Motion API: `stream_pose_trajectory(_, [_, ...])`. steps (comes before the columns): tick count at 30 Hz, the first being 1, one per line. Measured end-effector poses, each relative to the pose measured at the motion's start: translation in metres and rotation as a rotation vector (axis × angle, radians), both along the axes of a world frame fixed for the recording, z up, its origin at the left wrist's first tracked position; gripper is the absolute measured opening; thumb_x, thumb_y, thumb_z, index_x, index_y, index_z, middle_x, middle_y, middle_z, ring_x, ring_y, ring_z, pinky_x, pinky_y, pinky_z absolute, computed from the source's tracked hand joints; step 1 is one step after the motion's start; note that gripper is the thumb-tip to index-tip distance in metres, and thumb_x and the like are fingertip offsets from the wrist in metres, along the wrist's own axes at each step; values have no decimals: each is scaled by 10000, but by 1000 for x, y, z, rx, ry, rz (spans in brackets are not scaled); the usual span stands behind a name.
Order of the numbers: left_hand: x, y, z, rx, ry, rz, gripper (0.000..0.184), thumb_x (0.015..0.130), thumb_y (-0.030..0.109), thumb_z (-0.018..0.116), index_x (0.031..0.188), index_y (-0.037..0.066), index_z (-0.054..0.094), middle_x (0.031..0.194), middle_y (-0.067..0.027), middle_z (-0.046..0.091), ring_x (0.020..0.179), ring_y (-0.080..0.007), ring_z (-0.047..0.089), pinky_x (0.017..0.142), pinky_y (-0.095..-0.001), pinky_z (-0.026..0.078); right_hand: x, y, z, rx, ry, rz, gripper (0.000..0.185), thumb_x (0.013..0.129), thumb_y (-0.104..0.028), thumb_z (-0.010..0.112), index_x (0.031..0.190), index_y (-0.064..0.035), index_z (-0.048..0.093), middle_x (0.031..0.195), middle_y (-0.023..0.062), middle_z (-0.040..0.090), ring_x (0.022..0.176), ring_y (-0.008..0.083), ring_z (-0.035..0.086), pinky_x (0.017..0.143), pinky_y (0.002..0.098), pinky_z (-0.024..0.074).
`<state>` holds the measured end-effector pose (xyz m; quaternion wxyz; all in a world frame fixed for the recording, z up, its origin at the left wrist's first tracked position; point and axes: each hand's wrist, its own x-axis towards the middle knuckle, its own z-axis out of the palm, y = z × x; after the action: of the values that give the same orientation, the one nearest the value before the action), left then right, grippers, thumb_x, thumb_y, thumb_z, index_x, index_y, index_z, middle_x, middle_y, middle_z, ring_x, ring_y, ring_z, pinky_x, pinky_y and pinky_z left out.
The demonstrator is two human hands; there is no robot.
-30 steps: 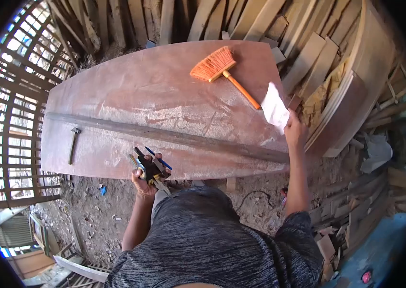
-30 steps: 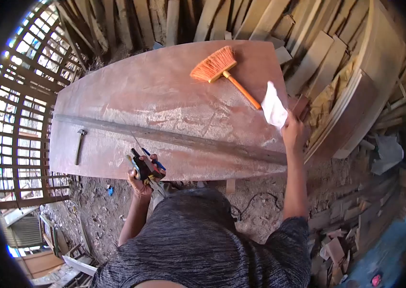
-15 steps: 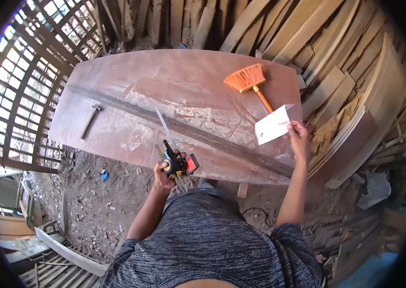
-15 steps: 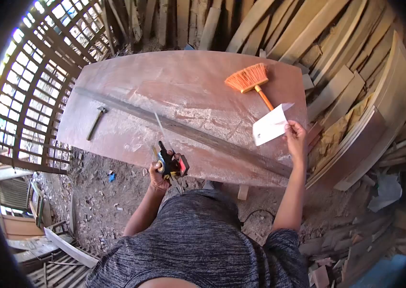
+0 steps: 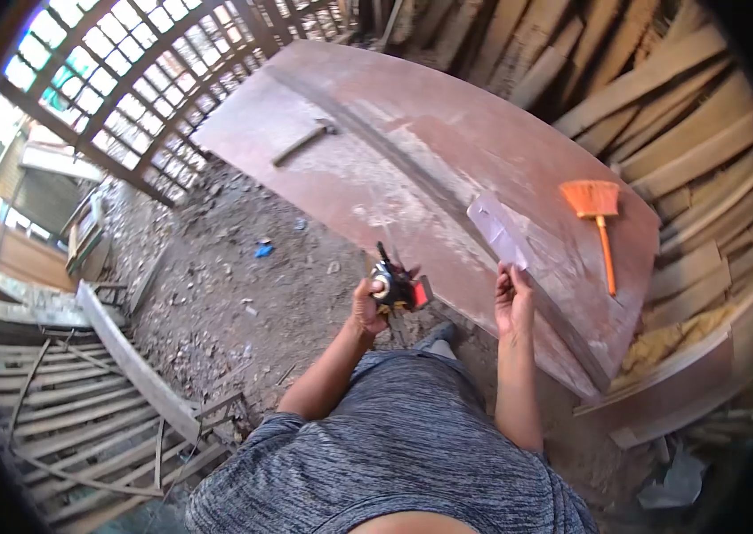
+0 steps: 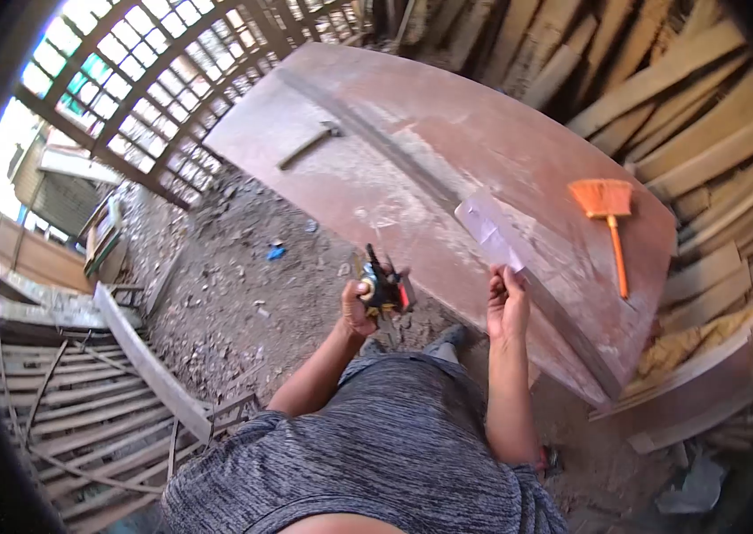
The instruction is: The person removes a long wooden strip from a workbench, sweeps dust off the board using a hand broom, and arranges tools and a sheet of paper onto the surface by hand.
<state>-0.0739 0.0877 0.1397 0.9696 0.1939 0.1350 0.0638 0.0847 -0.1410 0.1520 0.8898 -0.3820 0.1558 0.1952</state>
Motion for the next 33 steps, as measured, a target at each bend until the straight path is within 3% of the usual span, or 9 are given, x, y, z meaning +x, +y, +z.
stream_pose_trajectory(2, [-12, 16, -10, -177, -186, -106, 539, 666, 249, 633, 1175, 84, 569, 1424, -221, 459, 1087, -314, 626, 823, -468, 575, -35, 33, -8, 4, 102, 136, 127, 906, -119, 652, 1019, -94, 600, 895, 47, 646, 756, 117, 608, 621, 231, 509])
stream_pose_trajectory(3, [-13, 10, 2, -147, -106, -17, 569, 677, 321, 644, 1187, 78, 574, 1415, -260, 448, 881, -265, 690, 685, -404, 600, -54, 55, 2, -66, 178, 116, 123, 902, -138, 665, 991, -139, 580, 844, 5, 629, 675, 86, 564, 603, 221, 485])
stream_pose_trajectory(6, [-27, 20, 0, -96, -51, -12, 568, 680, 307, 648, 1196, 83, 571, 1394, -252, 470, 929, -274, 686, 701, -394, 602, -95, 88, -15, -182, 56, 123, 128, 885, -149, 693, 954, -144, 586, 832, -34, 600, 754, 74, 550, 617, 229, 432])
stream_pose_trajectory(7, [-32, 21, 3, -80, 0, 16, 570, 680, 300, 644, 1206, 94, 570, 1304, -209, 551, 974, -278, 670, 790, -415, 585, -101, 91, -18, -193, 25, 143, 127, 885, -148, 694, 953, -140, 588, 840, -34, 600, 763, 73, 548, 622, 234, 434])
stream_pose_trajectory(11, [-46, 32, -26, -116, 30, 25, 585, 666, 284, 635, 1218, 104, 568, 1146, -123, 636, 1041, -286, 639, 948, -478, 504, -119, 98, -22, -308, -57, 202, 119, 891, -143, 687, 955, -121, 589, 863, -29, 598, 781, 71, 543, 641, 246, 442])
stream_pose_trajectory(19, [-61, 49, -32, -186, -28, 88, 605, 683, 264, 628, 1267, 130, 545, 1197, -146, 615, 1077, -325, 624, 960, -507, 498, -138, 120, -43, -477, -64, 173, 133, 904, -130, 659, 980, -75, 563, 863, -4, 586, 737, 83, 543, 599, 241, 457])
stream_pose_trajectory(22, [-69, 57, -24, -176, -53, 104, 606, 694, 280, 630, 1277, 146, 539, 1204, -151, 612, 1084, -332, 621, 960, -507, 499, -144, 134, -49, -460, -51, 42, 121, 902, -128, 660, 967, -81, 568, 857, -1, 587, 727, 80, 541, 588, 236, 454])
stream_pose_trajectory(27, [-88, 76, -35, -91, -51, 104, 640, 720, 327, 644, 1313, 122, 515, 1218, -153, 609, 1093, -330, 622, 958, -499, 502, -165, 154, -38, -410, 35, 422, 180, 841, -168, 727, 934, -121, 580, 858, -16, 616, 813, 112, 605, 696, 291, 452])
stream_pose_trajectory(33, [-113, 102, -45, -39, -27, 98, 652, 733, 309, 642, 1335, 101, 502, 1161, -142, 633, 1047, -299, 642, 918, -476, 528, -184, 173, -23, -419, -63, 624, 167, 810, -117, 740, 934, -108, 629, 889, 2, 646, 782, 121, 610, 660, 273, 463])
